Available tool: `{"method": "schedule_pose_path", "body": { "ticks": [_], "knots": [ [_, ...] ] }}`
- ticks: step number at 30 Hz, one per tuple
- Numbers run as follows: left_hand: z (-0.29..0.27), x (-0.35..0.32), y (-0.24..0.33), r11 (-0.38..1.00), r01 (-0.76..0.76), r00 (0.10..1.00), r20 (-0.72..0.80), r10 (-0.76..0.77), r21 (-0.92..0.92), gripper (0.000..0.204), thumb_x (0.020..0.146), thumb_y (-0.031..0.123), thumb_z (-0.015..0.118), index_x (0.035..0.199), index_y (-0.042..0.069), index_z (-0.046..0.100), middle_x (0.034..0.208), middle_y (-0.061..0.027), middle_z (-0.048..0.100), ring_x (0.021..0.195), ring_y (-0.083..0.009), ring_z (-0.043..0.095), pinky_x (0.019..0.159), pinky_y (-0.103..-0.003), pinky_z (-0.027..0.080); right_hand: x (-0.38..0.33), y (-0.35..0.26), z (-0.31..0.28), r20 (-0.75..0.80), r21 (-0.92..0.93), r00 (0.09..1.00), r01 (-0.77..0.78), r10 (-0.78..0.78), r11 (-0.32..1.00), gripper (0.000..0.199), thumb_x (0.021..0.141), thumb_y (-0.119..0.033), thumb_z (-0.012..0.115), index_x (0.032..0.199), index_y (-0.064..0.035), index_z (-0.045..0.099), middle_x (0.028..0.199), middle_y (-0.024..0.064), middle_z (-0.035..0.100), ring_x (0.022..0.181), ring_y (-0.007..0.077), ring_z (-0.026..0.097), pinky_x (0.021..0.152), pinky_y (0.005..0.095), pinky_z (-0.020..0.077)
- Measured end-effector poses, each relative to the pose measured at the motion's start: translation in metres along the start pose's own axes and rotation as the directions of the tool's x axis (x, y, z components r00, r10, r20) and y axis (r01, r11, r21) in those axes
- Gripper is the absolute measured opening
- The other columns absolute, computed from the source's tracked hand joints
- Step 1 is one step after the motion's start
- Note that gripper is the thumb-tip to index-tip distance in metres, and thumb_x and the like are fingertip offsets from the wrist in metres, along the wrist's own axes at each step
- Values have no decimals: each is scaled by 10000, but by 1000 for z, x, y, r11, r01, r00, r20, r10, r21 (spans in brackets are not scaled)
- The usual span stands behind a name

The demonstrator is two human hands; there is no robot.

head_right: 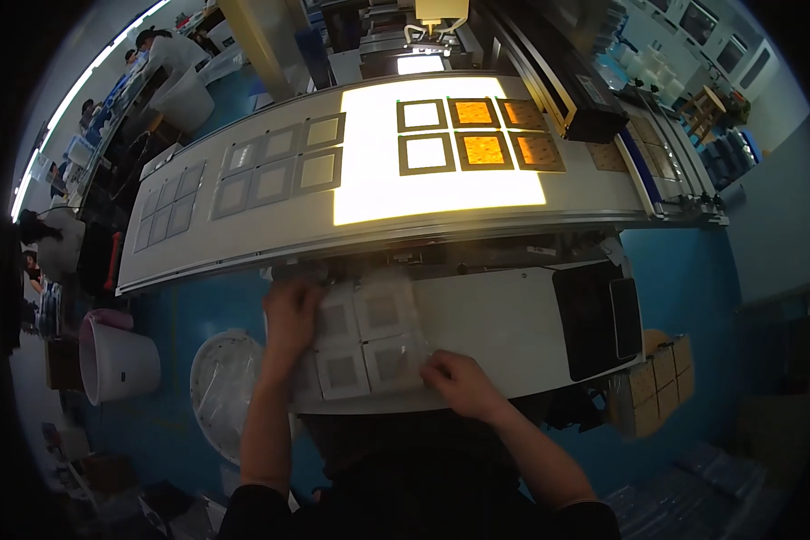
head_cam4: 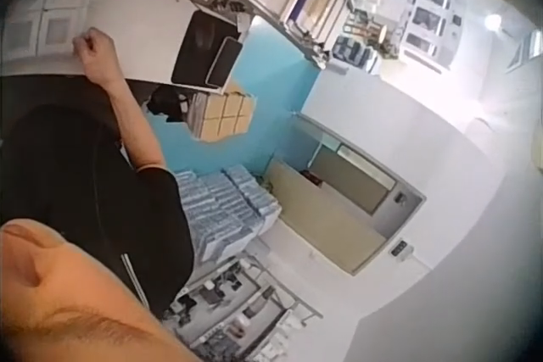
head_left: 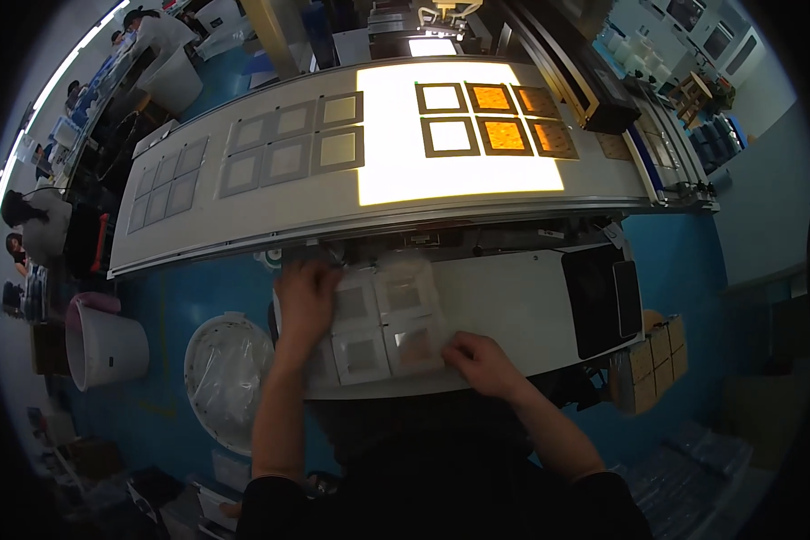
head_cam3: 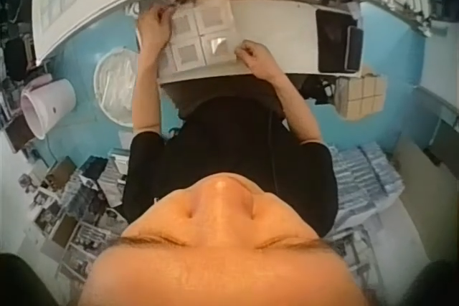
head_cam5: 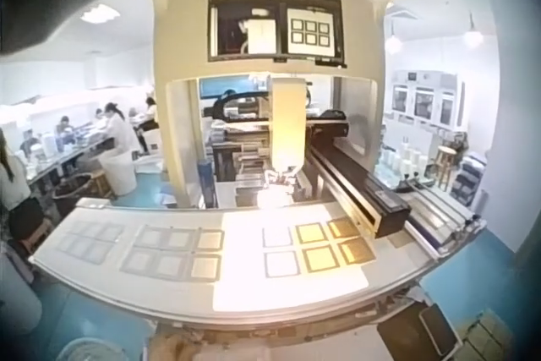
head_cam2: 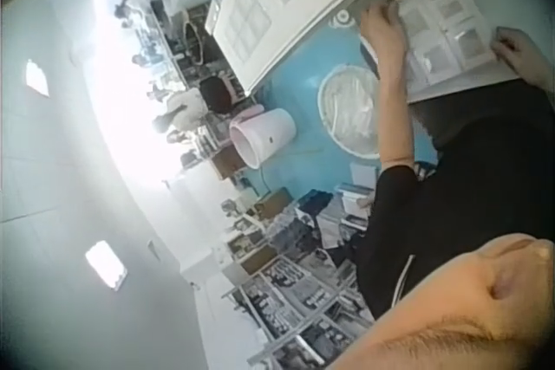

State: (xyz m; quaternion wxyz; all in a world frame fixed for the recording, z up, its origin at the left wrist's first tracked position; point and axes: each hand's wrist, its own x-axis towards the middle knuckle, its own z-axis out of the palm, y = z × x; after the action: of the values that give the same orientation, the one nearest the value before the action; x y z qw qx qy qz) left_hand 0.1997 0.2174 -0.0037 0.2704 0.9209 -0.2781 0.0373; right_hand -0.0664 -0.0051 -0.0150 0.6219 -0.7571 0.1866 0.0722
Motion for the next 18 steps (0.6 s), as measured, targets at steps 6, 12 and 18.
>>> {"method": "schedule_pose_path", "body": {
  "ticks": [6,12,18],
  "knots": [
    [-13,-3,-234,957,285,928,-234,-289,-53,247,1016,239,673,941,4,669,856,-252,678,827,-482,638,732,-525,482,-2,1,2,-31,20,999,44,-44,999,229,1067,-233,683,949,-38,661,720,-31,575,652,57,499,576,273,422],
    [-103,-121,-454,471,836,294,-496,-817,-281,214,1032,155,608,978,-44,667,917,-209,747,841,-344,741,749,-494,576,0,2,4,5,100,996,-86,86,991,272,1059,-254,687,912,-26,663,729,8,603,684,88,533,611,293,445],
    [-230,-169,-430,829,203,333,-759,-559,-521,323,1145,227,511,1145,-16,724,1204,-124,776,1000,-215,747,869,-372,607,1,-8,8,-15,93,986,-163,165,982,244,1059,-229,686,874,-78,635,667,-37,565,552,57,498,495,251,388]
  ]
}}
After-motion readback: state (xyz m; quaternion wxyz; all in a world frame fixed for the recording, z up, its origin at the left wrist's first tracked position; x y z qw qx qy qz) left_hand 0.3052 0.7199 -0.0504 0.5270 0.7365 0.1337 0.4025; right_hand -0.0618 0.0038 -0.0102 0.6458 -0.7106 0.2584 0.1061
